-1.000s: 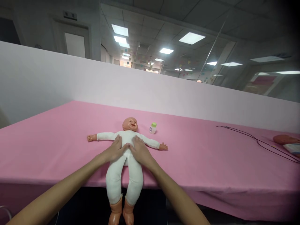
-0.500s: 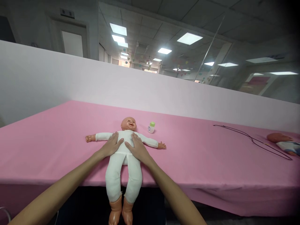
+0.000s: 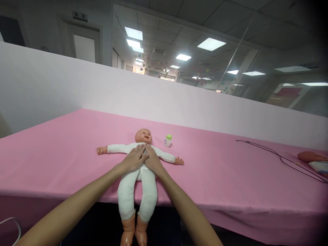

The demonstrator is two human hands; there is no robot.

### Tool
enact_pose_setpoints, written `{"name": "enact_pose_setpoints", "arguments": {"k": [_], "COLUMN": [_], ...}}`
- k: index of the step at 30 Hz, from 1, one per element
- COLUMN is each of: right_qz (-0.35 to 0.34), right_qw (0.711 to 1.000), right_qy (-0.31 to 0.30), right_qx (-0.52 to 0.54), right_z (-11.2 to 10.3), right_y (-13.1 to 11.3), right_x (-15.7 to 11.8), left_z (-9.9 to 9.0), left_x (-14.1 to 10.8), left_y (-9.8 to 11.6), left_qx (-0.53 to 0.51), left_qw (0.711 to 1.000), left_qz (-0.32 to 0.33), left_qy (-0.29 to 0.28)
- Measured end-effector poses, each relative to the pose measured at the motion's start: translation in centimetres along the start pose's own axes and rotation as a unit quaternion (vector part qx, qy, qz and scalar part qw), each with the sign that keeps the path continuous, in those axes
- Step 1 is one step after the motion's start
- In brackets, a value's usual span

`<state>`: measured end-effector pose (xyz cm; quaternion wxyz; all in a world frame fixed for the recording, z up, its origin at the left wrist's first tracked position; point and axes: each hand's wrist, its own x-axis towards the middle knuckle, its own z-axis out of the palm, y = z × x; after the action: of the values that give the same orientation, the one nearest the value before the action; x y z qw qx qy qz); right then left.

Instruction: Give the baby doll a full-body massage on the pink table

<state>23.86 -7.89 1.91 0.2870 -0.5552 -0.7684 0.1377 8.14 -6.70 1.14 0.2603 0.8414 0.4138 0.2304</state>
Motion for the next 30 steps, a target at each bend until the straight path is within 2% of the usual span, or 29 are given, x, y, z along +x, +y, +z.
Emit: {"name": "enact_pose_setpoints", "arguments": {"k": [3, 6, 9, 13, 15, 17, 19, 24, 26, 30], "right_qz": [0.052, 0.075, 0.074, 0.059, 0.046, 0.027, 0.011, 0.045, 0.071, 0.113], "right_qw": [0.999, 0.997, 0.997, 0.993, 0.989, 0.987, 0.989, 0.998, 0.997, 0.992], "right_qy": [0.007, 0.005, -0.021, -0.095, -0.130, -0.146, -0.137, -0.029, -0.009, -0.009], "right_qx": [0.002, 0.015, 0.007, 0.033, 0.054, 0.065, 0.060, 0.016, 0.021, 0.061], "right_z": [-0.1, 0.2, 0.4, -0.8, -1.7, -2.3, -2.3, -1.0, -0.7, -0.7], "right_y": [0.0, -0.9, -2.0, -3.2, -3.1, -2.4, -1.4, 0.3, 0.4, -0.1], "right_x": [-0.2, -2.3, -4.5, -5.3, -4.9, -4.3, -3.8, -2.6, -2.6, -4.3], "left_z": [0.3, 0.7, 1.4, 2.1, 2.1, 2.0, 1.8, 0.7, 0.1, -0.9], "left_x": [1.1, 0.5, -0.8, -1.6, -1.5, -1.2, -1.1, -1.8, -2.2, -3.8], "left_y": [-2.8, -5.5, -6.5, -5.5, -4.6, -3.7, -2.6, -0.3, -0.5, -2.3], "left_qx": [-0.007, -0.031, -0.027, -0.010, -0.023, -0.043, -0.040, 0.026, 0.011, -0.049], "left_qw": [0.999, 0.994, 0.997, 0.996, 0.994, 0.994, 0.995, 0.999, 1.000, 0.995], "left_qz": [-0.042, -0.084, -0.050, 0.063, 0.077, 0.057, 0.038, 0.014, -0.008, -0.089], "left_qy": [0.029, 0.055, 0.052, 0.056, 0.072, 0.083, 0.080, 0.039, 0.019, 0.005]}}
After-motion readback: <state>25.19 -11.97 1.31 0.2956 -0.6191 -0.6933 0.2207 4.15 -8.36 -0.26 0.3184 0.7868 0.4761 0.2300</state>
